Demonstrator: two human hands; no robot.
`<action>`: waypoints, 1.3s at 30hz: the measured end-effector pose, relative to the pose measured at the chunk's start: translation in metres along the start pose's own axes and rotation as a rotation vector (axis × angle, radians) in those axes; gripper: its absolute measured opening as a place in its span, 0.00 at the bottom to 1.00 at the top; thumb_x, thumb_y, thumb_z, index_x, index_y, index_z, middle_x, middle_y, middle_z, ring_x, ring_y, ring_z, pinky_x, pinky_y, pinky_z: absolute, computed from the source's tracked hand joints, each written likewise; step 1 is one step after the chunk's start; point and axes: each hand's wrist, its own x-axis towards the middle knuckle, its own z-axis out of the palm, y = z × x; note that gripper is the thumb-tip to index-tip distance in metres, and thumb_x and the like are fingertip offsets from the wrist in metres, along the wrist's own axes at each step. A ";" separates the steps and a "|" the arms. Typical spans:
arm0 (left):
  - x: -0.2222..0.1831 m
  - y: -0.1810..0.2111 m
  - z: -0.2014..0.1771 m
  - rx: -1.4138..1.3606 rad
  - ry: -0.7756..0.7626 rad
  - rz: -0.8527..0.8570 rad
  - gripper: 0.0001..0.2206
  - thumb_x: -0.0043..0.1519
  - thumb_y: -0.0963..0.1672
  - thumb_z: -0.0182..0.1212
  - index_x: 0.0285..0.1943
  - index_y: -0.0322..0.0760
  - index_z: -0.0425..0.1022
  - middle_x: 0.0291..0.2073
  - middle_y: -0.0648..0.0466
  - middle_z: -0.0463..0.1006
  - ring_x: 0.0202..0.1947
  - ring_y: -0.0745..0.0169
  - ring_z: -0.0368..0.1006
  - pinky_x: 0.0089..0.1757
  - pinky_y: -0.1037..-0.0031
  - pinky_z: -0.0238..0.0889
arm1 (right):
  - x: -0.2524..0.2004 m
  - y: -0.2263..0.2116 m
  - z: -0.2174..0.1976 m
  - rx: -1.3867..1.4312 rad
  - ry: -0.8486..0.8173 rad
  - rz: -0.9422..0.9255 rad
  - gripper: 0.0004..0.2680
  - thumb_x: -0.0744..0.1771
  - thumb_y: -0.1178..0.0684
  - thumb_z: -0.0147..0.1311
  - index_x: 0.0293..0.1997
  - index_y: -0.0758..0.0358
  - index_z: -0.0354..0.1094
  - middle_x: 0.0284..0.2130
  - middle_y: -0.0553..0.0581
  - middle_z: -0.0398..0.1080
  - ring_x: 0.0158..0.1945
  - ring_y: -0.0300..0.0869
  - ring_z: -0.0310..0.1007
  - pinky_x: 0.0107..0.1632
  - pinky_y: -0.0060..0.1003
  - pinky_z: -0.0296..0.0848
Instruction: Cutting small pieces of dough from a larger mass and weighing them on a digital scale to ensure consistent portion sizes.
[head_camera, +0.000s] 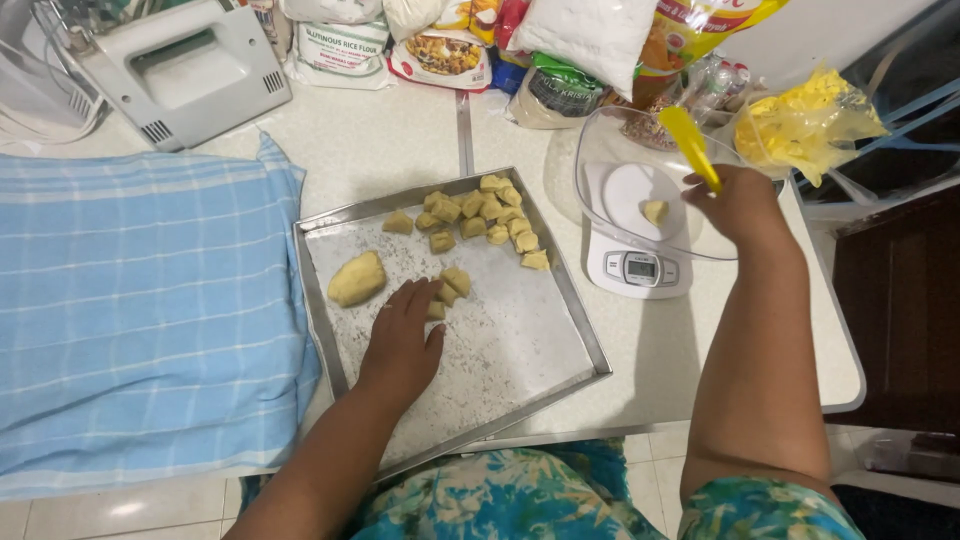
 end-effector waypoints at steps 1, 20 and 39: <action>0.001 -0.002 0.002 0.001 -0.003 0.000 0.26 0.65 0.42 0.54 0.74 0.45 0.57 0.69 0.42 0.60 0.75 0.39 0.50 0.68 0.51 0.46 | 0.001 -0.003 -0.003 0.001 -0.001 0.003 0.11 0.66 0.54 0.62 0.53 0.58 0.77 0.42 0.63 0.78 0.54 0.62 0.74 0.54 0.54 0.70; 0.002 -0.007 0.002 -0.101 0.045 0.014 0.28 0.62 0.41 0.57 0.75 0.46 0.59 0.73 0.45 0.59 0.72 0.41 0.52 0.65 0.51 0.50 | 0.003 -0.012 -0.005 -0.024 0.004 0.124 0.10 0.71 0.43 0.55 0.52 0.54 0.77 0.38 0.61 0.76 0.41 0.55 0.73 0.42 0.47 0.67; 0.002 -0.007 0.002 -0.130 0.056 0.017 0.28 0.62 0.40 0.57 0.74 0.45 0.60 0.72 0.45 0.60 0.72 0.43 0.53 0.65 0.52 0.50 | 0.001 -0.040 -0.003 -0.028 -0.112 0.216 0.11 0.67 0.46 0.61 0.54 0.52 0.76 0.40 0.56 0.76 0.39 0.51 0.71 0.40 0.45 0.66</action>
